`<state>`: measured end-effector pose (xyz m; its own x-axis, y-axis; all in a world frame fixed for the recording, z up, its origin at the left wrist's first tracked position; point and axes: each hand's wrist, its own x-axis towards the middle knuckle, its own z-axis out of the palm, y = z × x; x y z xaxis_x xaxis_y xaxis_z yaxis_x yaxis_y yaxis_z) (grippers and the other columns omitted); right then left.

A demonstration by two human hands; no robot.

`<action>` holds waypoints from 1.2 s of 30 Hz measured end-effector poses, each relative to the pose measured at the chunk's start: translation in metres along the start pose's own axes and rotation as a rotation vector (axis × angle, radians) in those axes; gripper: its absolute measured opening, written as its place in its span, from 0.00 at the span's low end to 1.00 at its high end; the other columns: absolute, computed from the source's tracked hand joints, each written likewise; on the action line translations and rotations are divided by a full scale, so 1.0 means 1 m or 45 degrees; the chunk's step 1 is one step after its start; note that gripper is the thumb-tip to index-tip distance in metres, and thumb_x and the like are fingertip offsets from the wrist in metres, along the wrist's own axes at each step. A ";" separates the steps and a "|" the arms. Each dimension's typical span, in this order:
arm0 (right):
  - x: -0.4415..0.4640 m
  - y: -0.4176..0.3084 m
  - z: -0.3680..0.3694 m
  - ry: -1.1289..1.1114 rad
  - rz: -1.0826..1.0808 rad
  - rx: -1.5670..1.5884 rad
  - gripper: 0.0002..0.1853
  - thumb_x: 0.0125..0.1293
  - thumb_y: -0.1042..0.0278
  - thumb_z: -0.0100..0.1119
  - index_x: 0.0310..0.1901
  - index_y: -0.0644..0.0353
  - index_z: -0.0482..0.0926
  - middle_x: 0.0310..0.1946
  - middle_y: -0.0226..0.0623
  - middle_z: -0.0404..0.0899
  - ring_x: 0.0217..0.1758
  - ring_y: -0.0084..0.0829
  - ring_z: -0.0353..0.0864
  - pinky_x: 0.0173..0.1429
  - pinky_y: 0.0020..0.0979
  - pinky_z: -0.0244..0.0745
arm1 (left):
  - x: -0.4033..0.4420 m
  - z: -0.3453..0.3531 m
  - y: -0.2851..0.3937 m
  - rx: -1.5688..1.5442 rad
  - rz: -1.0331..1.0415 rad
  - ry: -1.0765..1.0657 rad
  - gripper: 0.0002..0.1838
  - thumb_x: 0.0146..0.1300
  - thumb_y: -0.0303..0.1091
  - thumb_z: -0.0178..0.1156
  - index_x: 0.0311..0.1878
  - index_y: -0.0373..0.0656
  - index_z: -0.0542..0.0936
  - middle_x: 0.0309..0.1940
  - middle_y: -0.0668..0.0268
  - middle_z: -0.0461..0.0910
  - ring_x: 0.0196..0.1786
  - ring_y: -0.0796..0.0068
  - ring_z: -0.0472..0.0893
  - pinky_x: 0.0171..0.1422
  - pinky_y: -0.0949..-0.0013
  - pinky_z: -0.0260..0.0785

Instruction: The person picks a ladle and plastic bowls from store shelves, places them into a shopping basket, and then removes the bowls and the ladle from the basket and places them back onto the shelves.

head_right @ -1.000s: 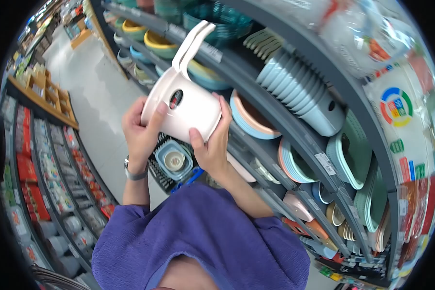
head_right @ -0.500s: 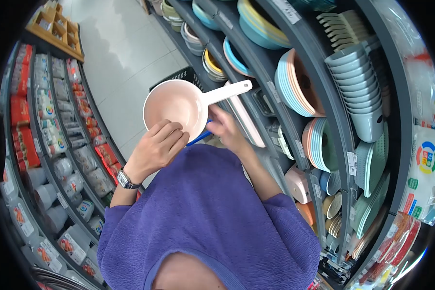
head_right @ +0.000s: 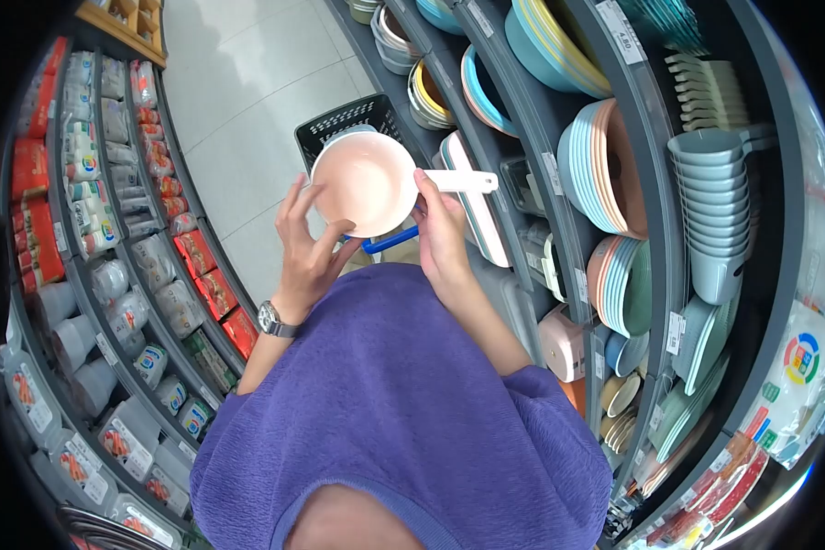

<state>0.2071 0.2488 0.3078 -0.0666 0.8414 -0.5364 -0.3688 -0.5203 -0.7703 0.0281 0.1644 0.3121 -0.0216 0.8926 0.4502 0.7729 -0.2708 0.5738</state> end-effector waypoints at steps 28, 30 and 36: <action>0.289 0.245 -0.150 0.425 0.697 0.486 0.16 0.64 0.57 0.66 0.48 0.55 0.76 0.46 0.35 0.81 0.51 0.32 0.81 0.54 0.33 0.74 | -0.058 0.319 -0.296 -0.364 -1.252 -0.502 0.23 0.52 0.32 0.69 0.51 0.30 0.80 0.54 0.45 0.80 0.55 0.58 0.83 0.59 0.63 0.74; 0.304 0.261 -0.144 0.410 0.749 0.539 0.17 0.64 0.57 0.66 0.50 0.54 0.75 0.48 0.38 0.81 0.57 0.36 0.79 0.59 0.34 0.72 | -0.070 0.349 -0.323 -0.230 -1.351 -0.260 0.15 0.54 0.27 0.64 0.45 0.33 0.82 0.45 0.48 0.84 0.49 0.56 0.85 0.55 0.61 0.76; 0.356 0.328 -0.169 0.669 0.726 0.737 0.13 0.64 0.63 0.63 0.44 0.61 0.75 0.45 0.42 0.81 0.53 0.39 0.82 0.59 0.36 0.78 | -0.087 0.413 -0.376 -0.278 -1.558 -0.125 0.11 0.55 0.19 0.60 0.43 0.33 0.79 0.37 0.56 0.86 0.41 0.69 0.86 0.49 0.68 0.77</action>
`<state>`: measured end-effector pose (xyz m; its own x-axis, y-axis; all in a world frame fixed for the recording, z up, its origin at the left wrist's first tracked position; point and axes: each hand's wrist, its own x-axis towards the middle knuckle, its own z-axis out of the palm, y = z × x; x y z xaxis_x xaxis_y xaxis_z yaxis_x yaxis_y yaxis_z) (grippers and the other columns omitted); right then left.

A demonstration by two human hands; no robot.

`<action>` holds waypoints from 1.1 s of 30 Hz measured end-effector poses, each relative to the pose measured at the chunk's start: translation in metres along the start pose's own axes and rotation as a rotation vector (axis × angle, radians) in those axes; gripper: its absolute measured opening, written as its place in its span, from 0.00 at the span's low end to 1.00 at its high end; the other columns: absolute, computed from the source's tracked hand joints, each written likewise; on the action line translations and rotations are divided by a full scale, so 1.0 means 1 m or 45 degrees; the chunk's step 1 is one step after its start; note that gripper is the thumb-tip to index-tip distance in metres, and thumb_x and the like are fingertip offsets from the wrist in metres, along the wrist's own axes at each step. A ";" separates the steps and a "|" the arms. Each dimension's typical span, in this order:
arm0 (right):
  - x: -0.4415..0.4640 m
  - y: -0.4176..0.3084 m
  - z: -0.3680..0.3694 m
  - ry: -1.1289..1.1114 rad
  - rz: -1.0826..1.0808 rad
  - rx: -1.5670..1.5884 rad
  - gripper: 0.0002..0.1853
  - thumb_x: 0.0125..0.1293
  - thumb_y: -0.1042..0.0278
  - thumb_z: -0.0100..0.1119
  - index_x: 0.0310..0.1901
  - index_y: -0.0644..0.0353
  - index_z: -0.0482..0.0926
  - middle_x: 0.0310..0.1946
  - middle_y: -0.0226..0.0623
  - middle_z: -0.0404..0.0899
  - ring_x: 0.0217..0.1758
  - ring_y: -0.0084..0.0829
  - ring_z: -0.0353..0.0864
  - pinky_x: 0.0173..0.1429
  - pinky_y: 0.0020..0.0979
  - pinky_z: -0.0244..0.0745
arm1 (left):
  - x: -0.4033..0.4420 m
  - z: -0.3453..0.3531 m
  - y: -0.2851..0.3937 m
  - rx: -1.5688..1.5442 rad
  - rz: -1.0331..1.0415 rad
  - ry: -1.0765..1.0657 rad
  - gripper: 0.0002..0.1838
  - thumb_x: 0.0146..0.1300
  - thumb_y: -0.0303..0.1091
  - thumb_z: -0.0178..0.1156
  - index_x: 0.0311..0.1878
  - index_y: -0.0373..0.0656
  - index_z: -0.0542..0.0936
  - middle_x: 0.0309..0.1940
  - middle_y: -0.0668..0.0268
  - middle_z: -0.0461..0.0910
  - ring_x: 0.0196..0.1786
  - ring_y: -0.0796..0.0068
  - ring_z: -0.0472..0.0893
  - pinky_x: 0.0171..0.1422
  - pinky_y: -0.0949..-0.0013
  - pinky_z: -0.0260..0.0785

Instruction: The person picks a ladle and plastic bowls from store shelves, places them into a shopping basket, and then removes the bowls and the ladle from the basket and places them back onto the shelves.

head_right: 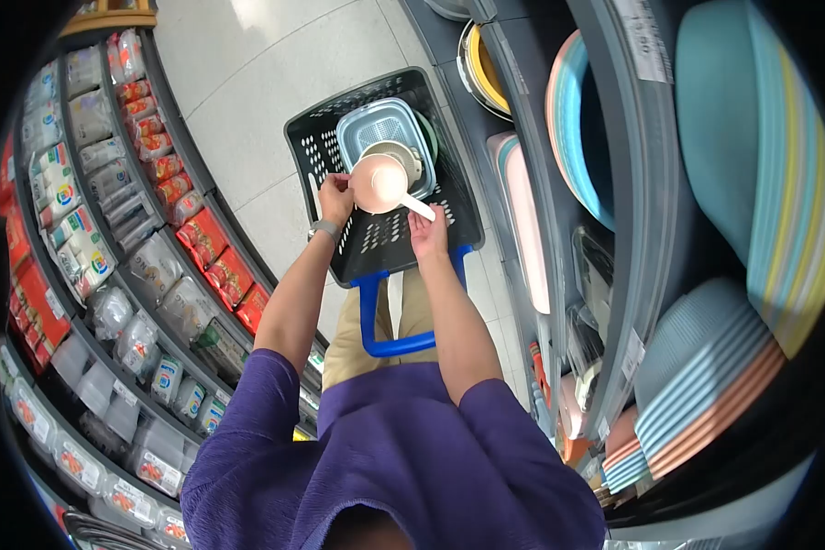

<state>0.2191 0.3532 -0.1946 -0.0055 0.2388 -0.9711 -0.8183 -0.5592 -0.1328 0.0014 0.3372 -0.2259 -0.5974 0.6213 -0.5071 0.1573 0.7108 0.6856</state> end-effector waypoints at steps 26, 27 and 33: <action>-0.014 0.043 -0.001 -0.396 -0.245 -1.647 0.05 0.63 0.74 0.55 0.34 0.65 0.79 0.23 0.40 0.83 0.21 0.31 0.83 0.20 0.31 0.75 | -0.090 -0.045 -0.043 0.262 -0.068 -0.755 0.16 0.64 0.41 0.55 0.34 0.37 0.84 0.25 0.58 0.84 0.32 0.68 0.84 0.41 0.63 0.75; -0.029 0.039 0.009 -0.385 -0.255 -1.764 0.08 0.66 0.69 0.55 0.36 0.65 0.80 0.24 0.40 0.83 0.21 0.30 0.83 0.22 0.31 0.76 | -0.094 -0.049 -0.050 0.262 -0.062 -0.862 0.16 0.63 0.42 0.54 0.35 0.39 0.85 0.23 0.61 0.84 0.31 0.72 0.84 0.40 0.66 0.75; -0.117 0.006 0.035 -0.479 -0.666 -1.993 0.12 0.67 0.62 0.57 0.37 0.64 0.81 0.26 0.38 0.85 0.25 0.27 0.86 0.26 0.29 0.79 | -0.132 -0.089 0.010 0.088 0.142 -0.693 0.09 0.63 0.31 0.60 0.40 0.35 0.83 0.30 0.57 0.86 0.35 0.68 0.86 0.44 0.66 0.77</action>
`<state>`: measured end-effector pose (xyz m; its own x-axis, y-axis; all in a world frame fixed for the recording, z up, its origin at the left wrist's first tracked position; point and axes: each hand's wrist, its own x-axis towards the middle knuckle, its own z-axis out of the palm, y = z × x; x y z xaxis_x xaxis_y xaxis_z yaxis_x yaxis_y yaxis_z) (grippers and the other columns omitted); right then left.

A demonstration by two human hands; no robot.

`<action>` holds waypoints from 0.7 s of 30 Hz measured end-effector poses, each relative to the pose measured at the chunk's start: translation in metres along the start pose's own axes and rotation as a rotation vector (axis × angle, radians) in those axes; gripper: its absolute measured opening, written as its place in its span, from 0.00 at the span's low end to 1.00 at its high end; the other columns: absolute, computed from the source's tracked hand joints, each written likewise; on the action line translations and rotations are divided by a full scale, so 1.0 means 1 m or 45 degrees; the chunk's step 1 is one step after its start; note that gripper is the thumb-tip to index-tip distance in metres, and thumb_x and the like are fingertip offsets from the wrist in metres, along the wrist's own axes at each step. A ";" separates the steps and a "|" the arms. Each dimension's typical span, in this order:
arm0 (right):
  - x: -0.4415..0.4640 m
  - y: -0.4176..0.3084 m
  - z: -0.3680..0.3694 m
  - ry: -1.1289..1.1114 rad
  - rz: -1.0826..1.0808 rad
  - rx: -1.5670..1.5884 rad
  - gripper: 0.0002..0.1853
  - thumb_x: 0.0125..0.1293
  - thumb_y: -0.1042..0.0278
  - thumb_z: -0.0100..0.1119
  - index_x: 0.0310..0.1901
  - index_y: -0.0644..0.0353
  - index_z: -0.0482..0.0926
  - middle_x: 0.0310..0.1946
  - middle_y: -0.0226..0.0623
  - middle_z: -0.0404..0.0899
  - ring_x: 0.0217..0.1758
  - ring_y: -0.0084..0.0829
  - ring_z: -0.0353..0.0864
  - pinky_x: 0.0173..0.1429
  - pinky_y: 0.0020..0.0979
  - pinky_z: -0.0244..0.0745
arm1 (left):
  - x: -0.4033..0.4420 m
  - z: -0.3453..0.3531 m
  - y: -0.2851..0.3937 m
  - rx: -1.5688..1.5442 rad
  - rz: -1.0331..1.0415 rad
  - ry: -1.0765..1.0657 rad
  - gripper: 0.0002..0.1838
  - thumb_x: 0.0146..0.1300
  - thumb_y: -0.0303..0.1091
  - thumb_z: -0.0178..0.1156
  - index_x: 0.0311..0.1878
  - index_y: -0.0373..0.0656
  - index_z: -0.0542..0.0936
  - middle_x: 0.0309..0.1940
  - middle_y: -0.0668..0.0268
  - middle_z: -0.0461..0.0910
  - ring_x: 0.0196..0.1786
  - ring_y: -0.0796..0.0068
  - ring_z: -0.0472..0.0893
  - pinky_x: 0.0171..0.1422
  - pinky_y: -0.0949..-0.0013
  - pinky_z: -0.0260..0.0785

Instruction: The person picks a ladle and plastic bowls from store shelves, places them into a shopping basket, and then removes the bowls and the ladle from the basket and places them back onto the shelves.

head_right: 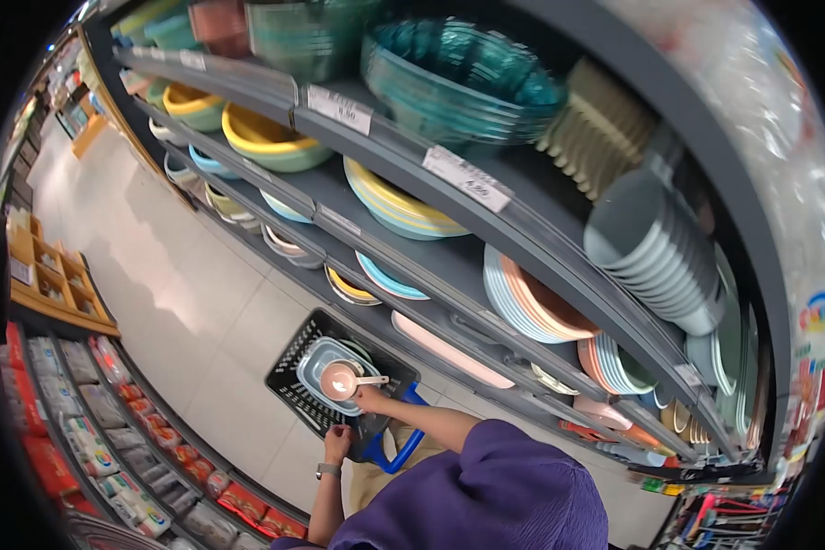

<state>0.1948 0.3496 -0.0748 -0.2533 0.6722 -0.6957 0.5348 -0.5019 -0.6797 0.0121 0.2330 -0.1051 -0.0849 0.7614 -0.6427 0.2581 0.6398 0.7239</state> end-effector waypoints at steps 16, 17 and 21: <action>-0.171 0.001 -0.046 0.376 -0.426 -0.670 0.14 0.67 0.59 0.53 0.38 0.60 0.81 0.38 0.50 0.84 0.43 0.52 0.84 0.47 0.50 0.77 | -0.084 -0.039 0.103 0.303 0.259 -0.157 0.18 0.65 0.40 0.63 0.43 0.31 0.83 0.36 0.52 0.87 0.41 0.63 0.87 0.48 0.63 0.77; -0.162 0.011 -0.041 0.409 -0.492 -0.627 0.13 0.67 0.59 0.53 0.38 0.60 0.81 0.38 0.49 0.84 0.43 0.52 0.84 0.47 0.50 0.77 | -0.087 -0.041 0.104 0.279 0.267 -0.159 0.18 0.65 0.40 0.63 0.44 0.30 0.83 0.37 0.51 0.87 0.42 0.62 0.87 0.49 0.62 0.76; -0.135 0.010 -0.036 0.434 -0.592 -0.539 0.12 0.64 0.62 0.57 0.35 0.62 0.83 0.34 0.50 0.84 0.39 0.52 0.84 0.44 0.48 0.78 | -0.093 -0.050 0.104 0.198 0.298 -0.120 0.17 0.65 0.40 0.63 0.41 0.31 0.83 0.36 0.52 0.87 0.40 0.65 0.86 0.46 0.63 0.75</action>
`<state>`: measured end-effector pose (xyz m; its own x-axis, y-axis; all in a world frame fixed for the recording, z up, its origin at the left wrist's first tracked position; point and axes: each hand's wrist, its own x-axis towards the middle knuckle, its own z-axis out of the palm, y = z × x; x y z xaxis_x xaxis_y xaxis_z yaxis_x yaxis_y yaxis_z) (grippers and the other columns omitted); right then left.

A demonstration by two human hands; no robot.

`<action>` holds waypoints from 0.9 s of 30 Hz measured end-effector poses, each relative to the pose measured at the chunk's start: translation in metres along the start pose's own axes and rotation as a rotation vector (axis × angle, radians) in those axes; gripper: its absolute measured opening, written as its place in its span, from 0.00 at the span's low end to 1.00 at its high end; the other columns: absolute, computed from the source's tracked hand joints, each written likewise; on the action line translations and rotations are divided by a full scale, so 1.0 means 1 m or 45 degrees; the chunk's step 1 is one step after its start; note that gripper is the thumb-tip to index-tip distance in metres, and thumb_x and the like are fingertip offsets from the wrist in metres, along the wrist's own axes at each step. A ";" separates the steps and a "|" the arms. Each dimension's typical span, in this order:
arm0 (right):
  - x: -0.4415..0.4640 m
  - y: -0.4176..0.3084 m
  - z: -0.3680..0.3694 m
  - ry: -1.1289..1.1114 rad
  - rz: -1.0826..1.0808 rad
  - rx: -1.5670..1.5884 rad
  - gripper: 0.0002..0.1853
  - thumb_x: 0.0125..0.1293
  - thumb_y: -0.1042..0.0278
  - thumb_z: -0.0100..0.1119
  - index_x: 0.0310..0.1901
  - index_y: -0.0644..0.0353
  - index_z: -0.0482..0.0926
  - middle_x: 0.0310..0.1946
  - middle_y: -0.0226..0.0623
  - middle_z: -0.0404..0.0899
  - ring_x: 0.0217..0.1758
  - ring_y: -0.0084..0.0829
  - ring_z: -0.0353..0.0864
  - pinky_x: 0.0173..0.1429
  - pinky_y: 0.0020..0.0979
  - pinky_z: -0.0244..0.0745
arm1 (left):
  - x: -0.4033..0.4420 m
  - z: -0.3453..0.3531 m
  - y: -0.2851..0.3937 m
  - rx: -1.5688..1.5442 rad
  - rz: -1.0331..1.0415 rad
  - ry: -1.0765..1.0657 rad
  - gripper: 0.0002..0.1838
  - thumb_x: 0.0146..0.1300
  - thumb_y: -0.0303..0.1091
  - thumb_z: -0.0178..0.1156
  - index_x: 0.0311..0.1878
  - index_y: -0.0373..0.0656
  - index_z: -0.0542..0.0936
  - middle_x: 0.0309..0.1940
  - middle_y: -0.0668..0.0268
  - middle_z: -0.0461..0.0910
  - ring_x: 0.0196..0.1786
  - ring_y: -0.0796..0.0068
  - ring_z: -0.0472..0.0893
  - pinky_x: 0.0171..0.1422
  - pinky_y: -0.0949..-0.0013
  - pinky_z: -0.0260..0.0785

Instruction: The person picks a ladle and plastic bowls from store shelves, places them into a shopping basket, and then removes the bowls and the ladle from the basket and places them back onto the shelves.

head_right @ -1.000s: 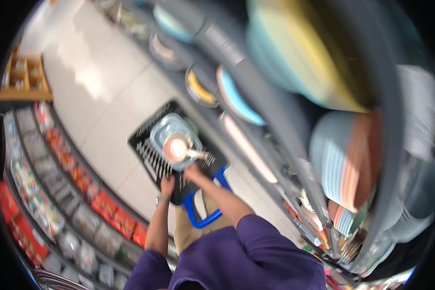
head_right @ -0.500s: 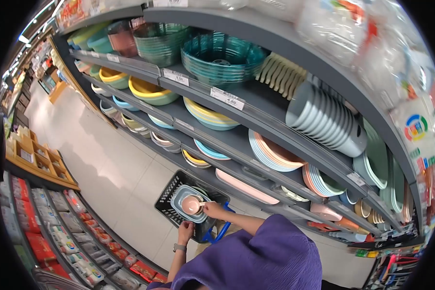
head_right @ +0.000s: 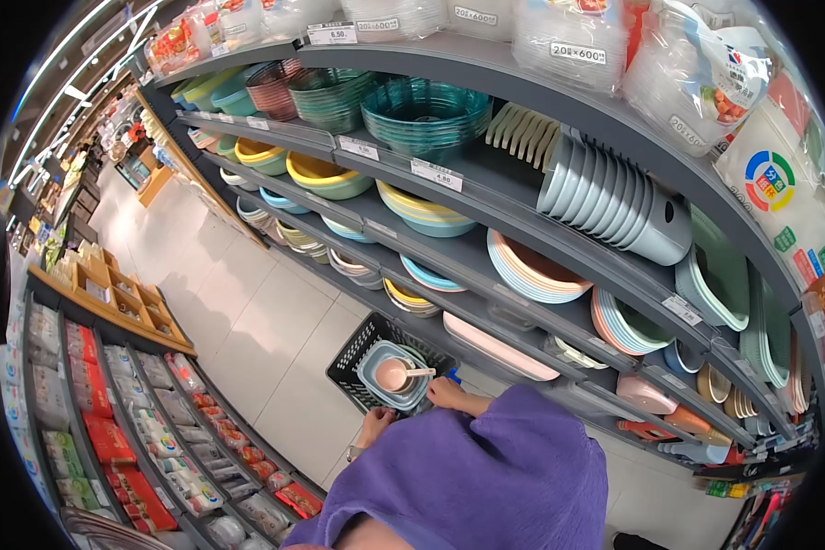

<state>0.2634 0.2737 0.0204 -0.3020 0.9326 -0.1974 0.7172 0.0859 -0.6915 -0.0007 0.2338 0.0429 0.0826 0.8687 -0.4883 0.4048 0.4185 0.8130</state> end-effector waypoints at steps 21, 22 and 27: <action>0.156 -0.113 -0.081 0.265 -0.217 0.596 0.10 0.68 0.70 0.55 0.33 0.68 0.81 0.26 0.39 0.85 0.28 0.26 0.85 0.36 0.29 0.79 | 0.033 -0.051 0.060 -0.399 0.010 0.029 0.14 0.70 0.37 0.60 0.41 0.32 0.79 0.33 0.62 0.84 0.33 0.75 0.83 0.40 0.73 0.77; 0.157 -0.122 -0.090 0.304 -0.245 0.680 0.10 0.69 0.71 0.55 0.34 0.68 0.81 0.26 0.38 0.85 0.28 0.26 0.85 0.36 0.29 0.79 | 0.027 -0.051 0.074 -0.403 0.008 0.020 0.14 0.69 0.38 0.61 0.41 0.32 0.80 0.32 0.63 0.84 0.34 0.76 0.83 0.40 0.73 0.76; 0.131 -0.131 -0.099 0.427 -0.215 0.501 0.09 0.68 0.70 0.56 0.35 0.68 0.81 0.26 0.38 0.85 0.29 0.24 0.85 0.35 0.27 0.78 | 0.037 -0.050 0.062 -0.177 0.088 -0.059 0.17 0.65 0.40 0.64 0.44 0.33 0.80 0.33 0.60 0.85 0.36 0.73 0.84 0.44 0.70 0.76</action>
<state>0.1922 0.4199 0.1539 -0.1299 0.9834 0.1270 0.3670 0.1667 -0.9152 -0.0184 0.3053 0.0907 0.1491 0.8850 -0.4410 0.2667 0.3935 0.8798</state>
